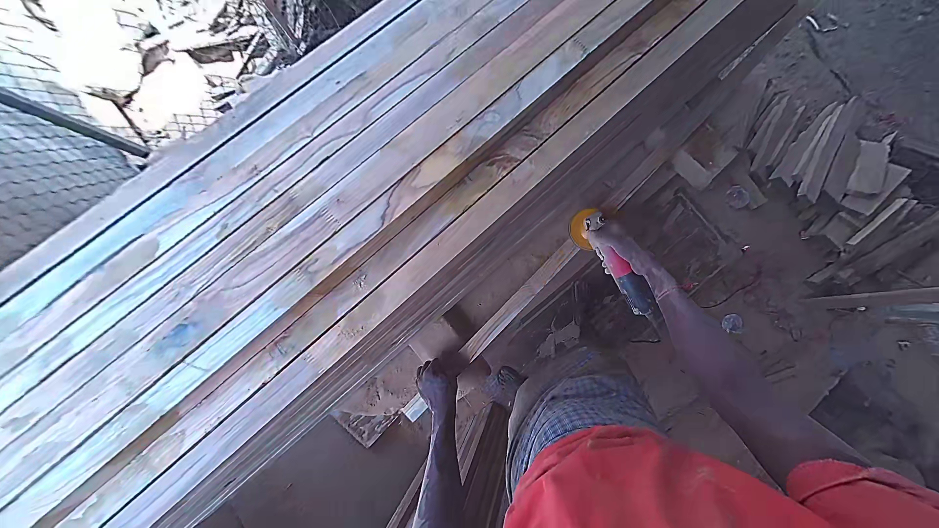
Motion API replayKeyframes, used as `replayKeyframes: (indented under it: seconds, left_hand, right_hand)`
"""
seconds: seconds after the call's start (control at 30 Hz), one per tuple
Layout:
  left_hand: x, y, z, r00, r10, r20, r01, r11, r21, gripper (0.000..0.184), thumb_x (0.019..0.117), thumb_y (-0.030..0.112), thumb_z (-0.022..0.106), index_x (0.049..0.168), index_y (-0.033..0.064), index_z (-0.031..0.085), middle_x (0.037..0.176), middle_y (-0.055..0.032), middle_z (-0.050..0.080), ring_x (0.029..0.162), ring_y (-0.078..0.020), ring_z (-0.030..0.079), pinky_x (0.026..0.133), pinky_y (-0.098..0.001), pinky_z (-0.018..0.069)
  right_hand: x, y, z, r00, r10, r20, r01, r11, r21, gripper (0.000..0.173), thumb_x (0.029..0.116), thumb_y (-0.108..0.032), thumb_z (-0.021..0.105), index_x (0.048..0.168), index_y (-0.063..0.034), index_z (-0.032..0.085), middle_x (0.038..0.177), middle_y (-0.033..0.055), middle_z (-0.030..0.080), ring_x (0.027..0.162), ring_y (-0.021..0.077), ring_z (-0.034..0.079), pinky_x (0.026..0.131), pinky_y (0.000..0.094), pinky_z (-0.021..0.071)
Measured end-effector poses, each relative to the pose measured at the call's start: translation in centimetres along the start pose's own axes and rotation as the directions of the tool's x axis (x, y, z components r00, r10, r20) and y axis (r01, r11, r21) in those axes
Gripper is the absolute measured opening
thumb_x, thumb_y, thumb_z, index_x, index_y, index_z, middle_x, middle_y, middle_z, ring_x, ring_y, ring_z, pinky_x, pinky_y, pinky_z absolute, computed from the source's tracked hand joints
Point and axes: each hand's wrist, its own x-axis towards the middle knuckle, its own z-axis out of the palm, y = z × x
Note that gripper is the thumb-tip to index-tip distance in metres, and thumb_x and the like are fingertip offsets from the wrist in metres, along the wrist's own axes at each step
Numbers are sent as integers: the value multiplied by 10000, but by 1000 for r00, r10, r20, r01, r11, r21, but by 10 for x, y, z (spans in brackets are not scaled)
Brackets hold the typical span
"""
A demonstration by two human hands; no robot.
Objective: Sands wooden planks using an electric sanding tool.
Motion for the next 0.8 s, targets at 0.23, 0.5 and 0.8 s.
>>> replayKeyframes:
  seconds: [0.23,0.5,0.8]
  left_hand:
    - [49,272,60,981,190,-40,-191,981,-17,403,1068,306,473,968,34,754,1007,-166,742,1085,-346,691,996,-530,509]
    - [94,534,86,924,88,372,-142,982,122,445,1058,437,402,1232,156,699,1242,-89,723,1190,-281,675,962,-550,527]
    - [70,359,75,945,156,287,-193,975,108,673,1101,487,238,1046,58,753,1053,-214,750,1056,-413,714,859,-637,533]
  right_hand:
    - [81,-53,-160,996,-1,-87,14,988,156,564,884,-676,660,1071,-144,662,758,30,609,590,155,600,538,347,549]
    - [149,-95,-277,976,58,-208,-9,973,229,668,836,-748,658,1101,-135,660,793,50,637,644,188,648,590,393,591]
    - [51,-149,-283,937,191,-292,-151,976,156,456,1079,-478,460,1331,-115,574,993,72,589,784,155,589,714,290,520]
